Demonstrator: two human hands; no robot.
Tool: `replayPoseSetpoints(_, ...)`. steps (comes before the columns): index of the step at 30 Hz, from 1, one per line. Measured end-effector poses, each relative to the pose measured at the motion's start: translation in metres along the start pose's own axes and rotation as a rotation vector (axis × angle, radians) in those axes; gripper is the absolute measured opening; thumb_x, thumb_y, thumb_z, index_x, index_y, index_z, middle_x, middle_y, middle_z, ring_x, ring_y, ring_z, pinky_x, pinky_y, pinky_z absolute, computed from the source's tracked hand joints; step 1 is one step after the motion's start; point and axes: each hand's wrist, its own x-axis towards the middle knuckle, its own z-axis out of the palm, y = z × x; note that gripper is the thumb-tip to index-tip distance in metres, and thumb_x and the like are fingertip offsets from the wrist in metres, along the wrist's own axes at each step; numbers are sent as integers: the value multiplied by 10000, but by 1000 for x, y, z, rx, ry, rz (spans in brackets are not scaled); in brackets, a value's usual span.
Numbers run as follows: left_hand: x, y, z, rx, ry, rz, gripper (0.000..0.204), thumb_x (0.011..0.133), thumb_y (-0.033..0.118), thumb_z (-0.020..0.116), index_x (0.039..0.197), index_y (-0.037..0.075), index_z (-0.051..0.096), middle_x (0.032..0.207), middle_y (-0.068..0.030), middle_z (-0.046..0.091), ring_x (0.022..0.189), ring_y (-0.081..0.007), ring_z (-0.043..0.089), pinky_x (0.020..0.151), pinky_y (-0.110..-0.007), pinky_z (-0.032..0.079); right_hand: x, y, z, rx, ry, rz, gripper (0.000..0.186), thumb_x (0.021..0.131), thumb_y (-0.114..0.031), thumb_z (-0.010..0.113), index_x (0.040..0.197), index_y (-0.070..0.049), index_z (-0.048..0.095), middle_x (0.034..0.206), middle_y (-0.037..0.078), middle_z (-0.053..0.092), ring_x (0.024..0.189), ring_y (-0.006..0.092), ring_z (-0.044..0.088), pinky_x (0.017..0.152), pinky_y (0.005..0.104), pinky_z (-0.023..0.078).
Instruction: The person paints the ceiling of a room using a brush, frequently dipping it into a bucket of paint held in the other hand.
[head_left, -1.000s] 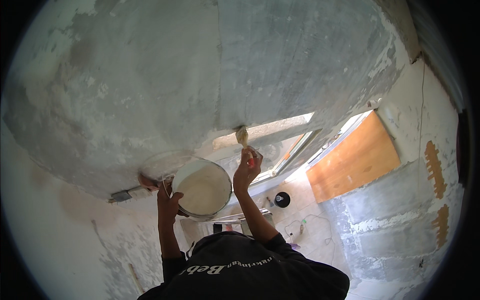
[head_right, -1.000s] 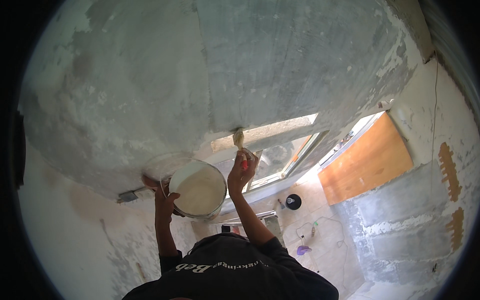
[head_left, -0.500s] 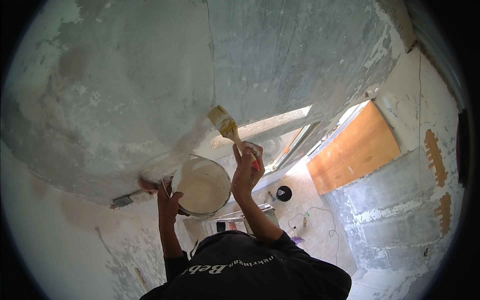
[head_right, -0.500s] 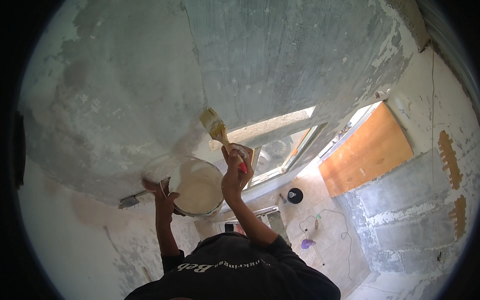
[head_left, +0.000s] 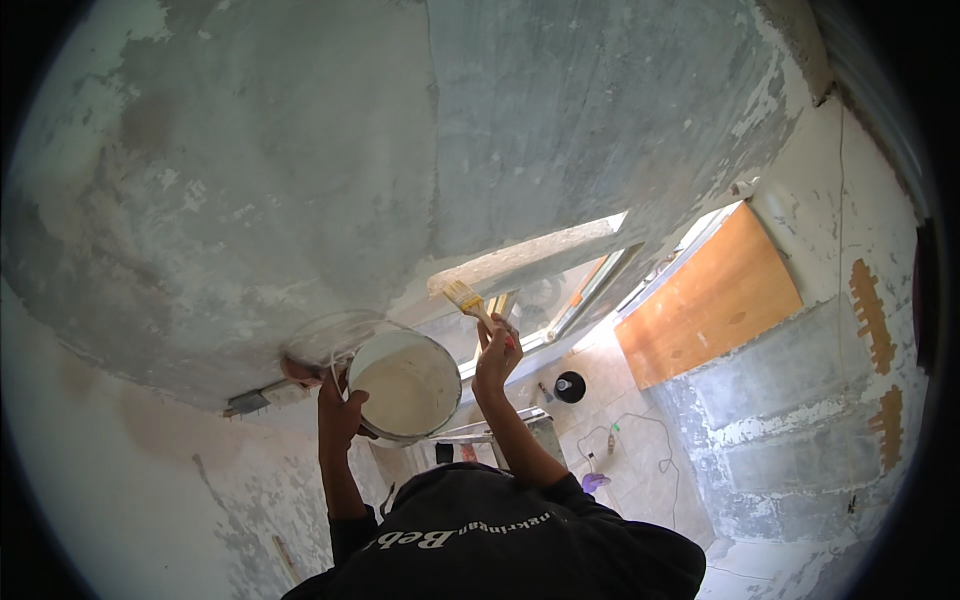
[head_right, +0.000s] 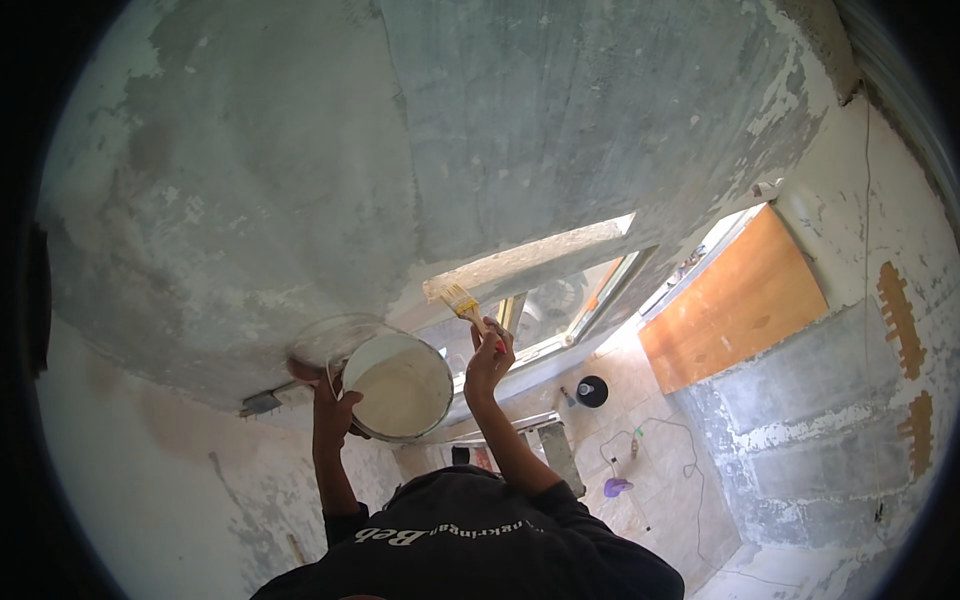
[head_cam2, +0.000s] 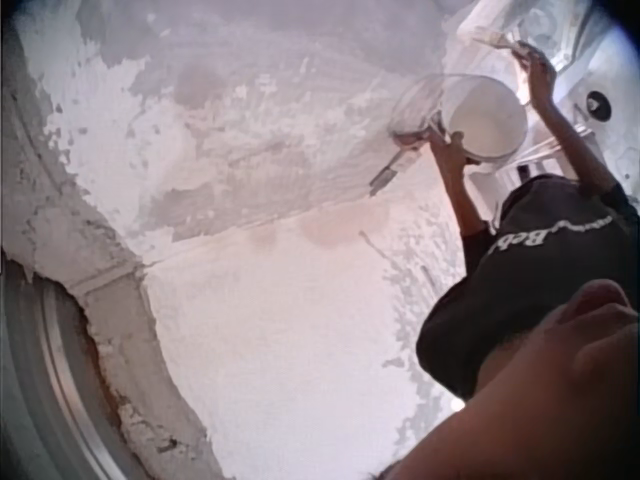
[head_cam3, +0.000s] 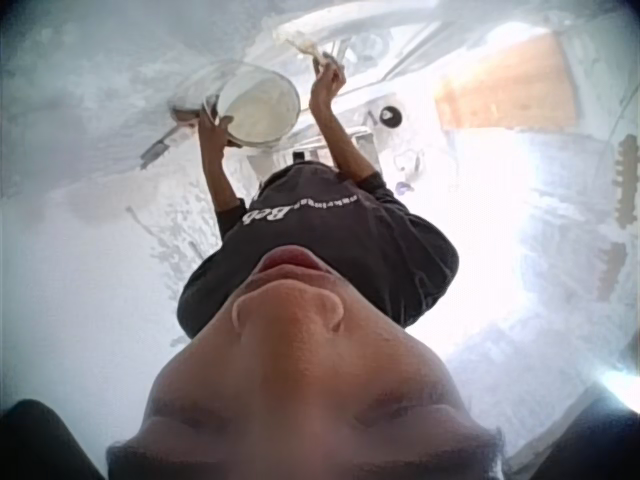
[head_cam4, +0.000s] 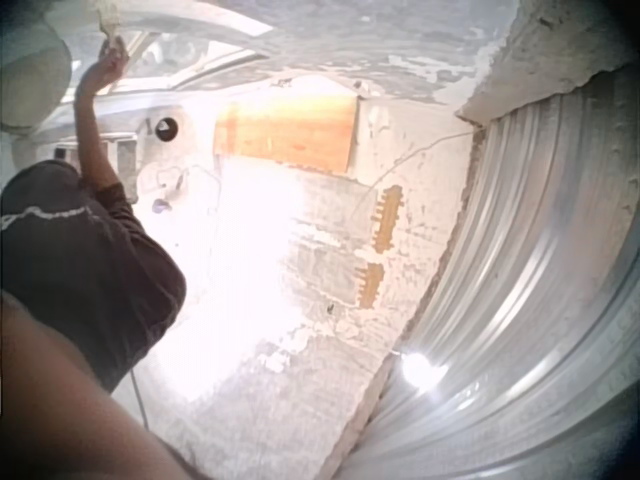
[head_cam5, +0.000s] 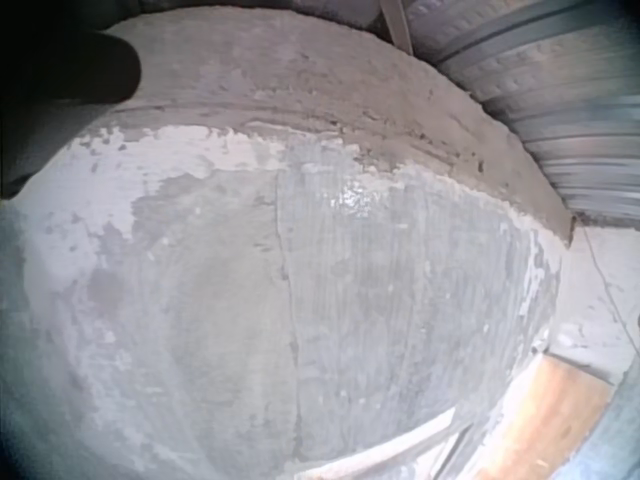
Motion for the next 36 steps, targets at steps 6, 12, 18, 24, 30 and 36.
replayPoseSetpoints(6, 3, -10, -4, 54, -9, 7, 675, 695, -23, 576, 1356, -33, 439, 1282, -189, 586, 1207, -293, 562, 976, -384, 462, 1, -49, 61, 149, -43, 86, 294, 954, -170, 589, 1106, 82, 573, 1130, 139, 583, 1088, 228, 601, 1049, 377, 485)
replayPoseSetpoints(12, -2, -10, -3, 38, -41, 36, 700, 696, -31, 576, 1379, -19, 419, 1281, -185, 584, 1214, -287, 555, 977, -376, 460, -6, -114, 115, 299, -184, 12, 291, 967, -176, 573, 1093, 85, 556, 1098, 119, 564, 1083, 207, 600, 1065, 336, 475)
replayPoseSetpoints(18, -4, -5, 1, 16, -35, 6, 743, 691, -41, 577, 1408, -21, 382, 1288, -183, 574, 1223, -280, 547, 977, -370, 459, -5, -126, 112, 434, -244, -13, 166, 977, -101, 532, 1042, 41, 588, 1081, 102, 580, 1060, 204, 613, 1034, 373, 506)
replayPoseSetpoints(24, -2, -3, 1, -3, -45, 37, 718, 683, -44, 584, 1379, -41, 408, 1300, -180, 565, 1260, -279, 521, 998, -373, 442, 3, -52, 69, 243, -208, -101, 191, 978, -130, 543, 1019, 54, 575, 1086, 101, 573, 1084, 188, 588, 1034, 391, 502)
replayPoseSetpoints(30, 4, -14, -1, 13, -33, 19, 719, 678, -26, 574, 1380, -15, 421, 1302, -180, 571, 1213, -288, 553, 986, -381, 465, -9, -17, 31, 45, -115, -65, 192, 1000, -120, 515, 1066, 44, 590, 1093, 99, 587, 1060, 203, 604, 994, 398, 527)
replayPoseSetpoints(36, 2, -4, 5, -31, -39, 72, 647, 685, -33, 579, 1316, -61, 440, 1300, -178, 560, 1279, -272, 515, 1010, -383, 442, -18, -45, 50, 71, -69, 5, 224, 992, -164, 541, 1074, 38, 597, 1111, 109, 588, 1071, 195, 597, 1001, 383, 509)
